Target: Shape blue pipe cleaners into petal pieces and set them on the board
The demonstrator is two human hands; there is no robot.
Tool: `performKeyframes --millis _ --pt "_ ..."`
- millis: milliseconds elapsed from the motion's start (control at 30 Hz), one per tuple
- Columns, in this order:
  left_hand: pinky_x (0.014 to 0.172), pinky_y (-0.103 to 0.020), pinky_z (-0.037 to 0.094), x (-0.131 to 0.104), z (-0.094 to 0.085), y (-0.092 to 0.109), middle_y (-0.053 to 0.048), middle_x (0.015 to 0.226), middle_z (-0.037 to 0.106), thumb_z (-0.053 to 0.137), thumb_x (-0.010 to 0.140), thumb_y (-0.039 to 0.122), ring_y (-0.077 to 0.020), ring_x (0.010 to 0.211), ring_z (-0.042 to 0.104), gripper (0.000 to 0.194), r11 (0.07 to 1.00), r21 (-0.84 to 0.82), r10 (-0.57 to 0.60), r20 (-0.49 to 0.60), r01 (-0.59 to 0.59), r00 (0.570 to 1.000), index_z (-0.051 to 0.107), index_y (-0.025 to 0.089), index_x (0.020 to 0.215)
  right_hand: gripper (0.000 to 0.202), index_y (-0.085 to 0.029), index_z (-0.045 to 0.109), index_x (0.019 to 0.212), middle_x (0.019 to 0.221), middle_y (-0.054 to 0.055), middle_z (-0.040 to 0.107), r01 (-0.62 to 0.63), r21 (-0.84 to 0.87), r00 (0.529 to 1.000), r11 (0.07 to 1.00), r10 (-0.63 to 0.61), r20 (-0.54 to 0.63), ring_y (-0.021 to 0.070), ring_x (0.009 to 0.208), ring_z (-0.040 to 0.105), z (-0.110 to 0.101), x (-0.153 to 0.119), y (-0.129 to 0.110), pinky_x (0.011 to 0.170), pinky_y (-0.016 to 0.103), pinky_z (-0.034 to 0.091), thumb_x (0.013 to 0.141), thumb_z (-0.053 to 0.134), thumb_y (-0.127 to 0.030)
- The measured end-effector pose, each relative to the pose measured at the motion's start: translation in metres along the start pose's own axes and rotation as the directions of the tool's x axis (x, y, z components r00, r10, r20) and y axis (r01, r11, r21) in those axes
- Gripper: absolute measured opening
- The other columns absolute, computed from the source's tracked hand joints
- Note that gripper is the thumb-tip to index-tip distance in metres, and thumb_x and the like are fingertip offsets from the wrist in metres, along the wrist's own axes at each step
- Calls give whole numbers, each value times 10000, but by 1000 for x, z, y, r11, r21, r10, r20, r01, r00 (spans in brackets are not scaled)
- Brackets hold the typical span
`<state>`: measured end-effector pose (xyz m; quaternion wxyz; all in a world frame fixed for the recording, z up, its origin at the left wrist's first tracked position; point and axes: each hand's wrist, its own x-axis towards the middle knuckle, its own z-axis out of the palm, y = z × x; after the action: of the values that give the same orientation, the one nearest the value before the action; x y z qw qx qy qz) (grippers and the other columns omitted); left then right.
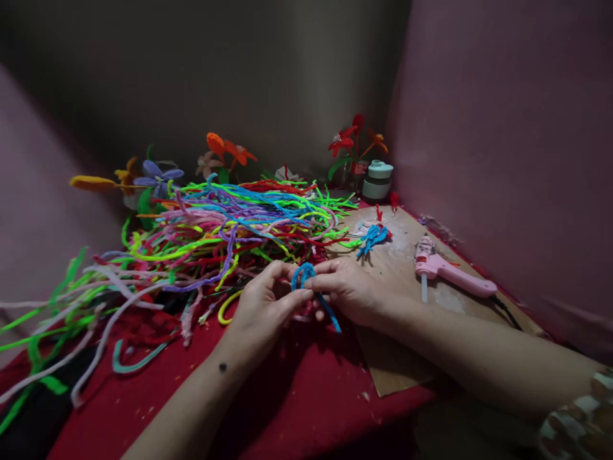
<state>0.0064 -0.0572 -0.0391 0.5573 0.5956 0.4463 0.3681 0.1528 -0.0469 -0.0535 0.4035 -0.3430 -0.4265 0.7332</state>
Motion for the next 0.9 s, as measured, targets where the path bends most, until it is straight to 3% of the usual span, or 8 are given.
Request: performKeyframes --millis 267,433,567,700,900 --pt "427 -225 470 2 -7 -7 31 647 637 588 758 346 -136 505 602 224 953 286 93 31 -98 995 454 211 878 175 -108 586 693 515 -4 570 44 62 999 997 -45 13 83 399 515 -5 4 4 400 193 431 665 659 -264" --pt "442 -226 486 -3 -8 -2 35 689 618 498 816 282 -129 504 603 335 949 290 99 100 -125 990 390 244 1132 199 -105 567 678 525 -7 564 54 132 998 990 -50 -32 68 406 503 -6 6 5 389 176 426 661 690 -260" --pt "408 -214 464 -6 -7 0 22 688 620 469 823 281 -123 451 575 408 952 295 47 129 -84 991 377 254 1220 164 -107 569 667 501 -23 534 48 167 999 985 -46 -13 54 399 480 -5 5 5 388 163 414 685 674 -232" --pt "359 -190 391 -3 -4 -6 12 692 654 485 802 273 -104 377 523 414 943 325 52 58 -68 997 448 266 1214 172 -105 557 644 513 -21 535 31 178 999 984 -28 -23 49 392 473 -5 6 9 383 161 396 669 680 -223" --pt "531 -216 420 -2 2 -8 -5 736 676 490 778 212 -143 551 595 386 854 499 166 4 -146 986 530 265 1159 185 -100 573 645 520 -18 536 65 103 998 993 -63 -27 53 404 472 -5 8 15 387 165 397 664 683 -247"
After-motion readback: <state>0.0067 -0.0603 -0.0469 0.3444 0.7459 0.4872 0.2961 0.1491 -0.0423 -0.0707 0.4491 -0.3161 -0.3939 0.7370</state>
